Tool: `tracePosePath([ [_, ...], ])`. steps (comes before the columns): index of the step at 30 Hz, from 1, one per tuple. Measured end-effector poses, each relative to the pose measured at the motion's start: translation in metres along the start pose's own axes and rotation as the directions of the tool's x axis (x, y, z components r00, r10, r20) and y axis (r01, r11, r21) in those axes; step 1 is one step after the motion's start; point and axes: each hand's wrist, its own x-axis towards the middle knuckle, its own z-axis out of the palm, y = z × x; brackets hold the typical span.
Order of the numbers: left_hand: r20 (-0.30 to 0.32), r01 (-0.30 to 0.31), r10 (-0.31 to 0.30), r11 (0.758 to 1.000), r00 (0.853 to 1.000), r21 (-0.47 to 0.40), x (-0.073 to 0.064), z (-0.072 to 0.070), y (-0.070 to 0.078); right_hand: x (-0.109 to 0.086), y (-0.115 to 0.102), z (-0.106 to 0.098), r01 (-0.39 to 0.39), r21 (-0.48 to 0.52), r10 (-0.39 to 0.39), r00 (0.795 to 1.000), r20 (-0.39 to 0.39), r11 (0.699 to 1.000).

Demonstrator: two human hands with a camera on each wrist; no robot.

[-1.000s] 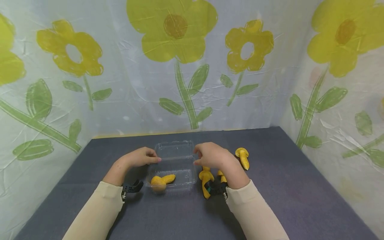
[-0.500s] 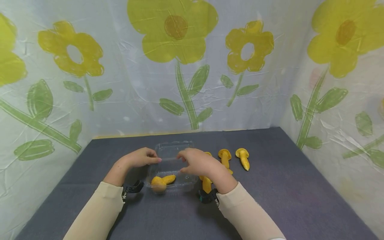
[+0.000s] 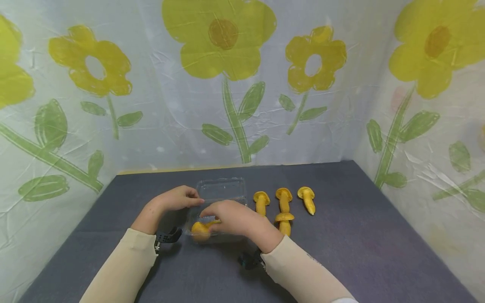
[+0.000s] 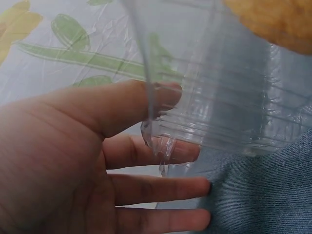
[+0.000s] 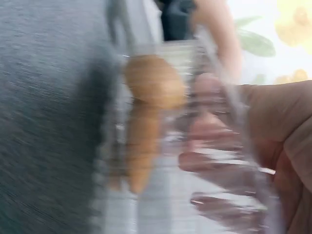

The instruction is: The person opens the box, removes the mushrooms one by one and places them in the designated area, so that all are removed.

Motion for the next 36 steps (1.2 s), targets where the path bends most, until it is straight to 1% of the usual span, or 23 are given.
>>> tracePosePath([
  [2,0.002,-0.001,0.001,1.0,1.0,0.0,0.0,0.0,0.001,0.004,0.001,0.007,0.034,0.004,-0.034,0.999,0.0,0.999],
  [4,0.005,-0.006,0.006,1.0,1.0,0.001,0.0,0.0,0.001,0.007,0.002,0.013,0.052,-0.01,-0.052,0.999,0.003,0.999],
  [8,0.008,-0.012,0.012,1.0,1.0,-0.011,0.0,0.0,0.001,0.011,0.004,0.024,0.041,-0.088,-0.042,0.999,-0.002,0.995],
  [11,0.01,-0.01,0.01,1.0,1.0,-0.015,0.0,0.0,0.001,0.012,0.004,0.029,0.023,-0.149,-0.027,0.999,-0.022,0.989],
  [14,0.01,-0.02,0.02,1.0,1.0,-0.015,0.001,0.0,0.001,0.013,0.003,0.031,0.014,-0.17,-0.021,0.999,-0.043,0.985],
  [18,0.008,-0.027,0.027,1.0,1.0,-0.015,0.0,-0.002,0.002,0.014,0.003,0.032,0.009,-0.17,-0.019,0.998,-0.055,0.985],
  [26,0.009,-0.019,0.019,1.0,1.0,-0.019,-0.001,-0.003,0.001,0.014,0.003,0.03,0.013,-0.224,-0.025,0.998,-0.052,0.974],
  [31,0.01,-0.025,0.026,0.999,1.0,-0.032,-0.002,-0.001,0.0,0.012,0.005,0.027,-0.007,-0.195,-0.002,0.999,-0.047,0.981],
  [36,0.014,-0.026,0.026,0.999,1.0,-0.028,-0.002,0.0,0.0,0.008,0.006,0.021,-0.021,-0.137,0.011,0.997,-0.072,0.99],
])
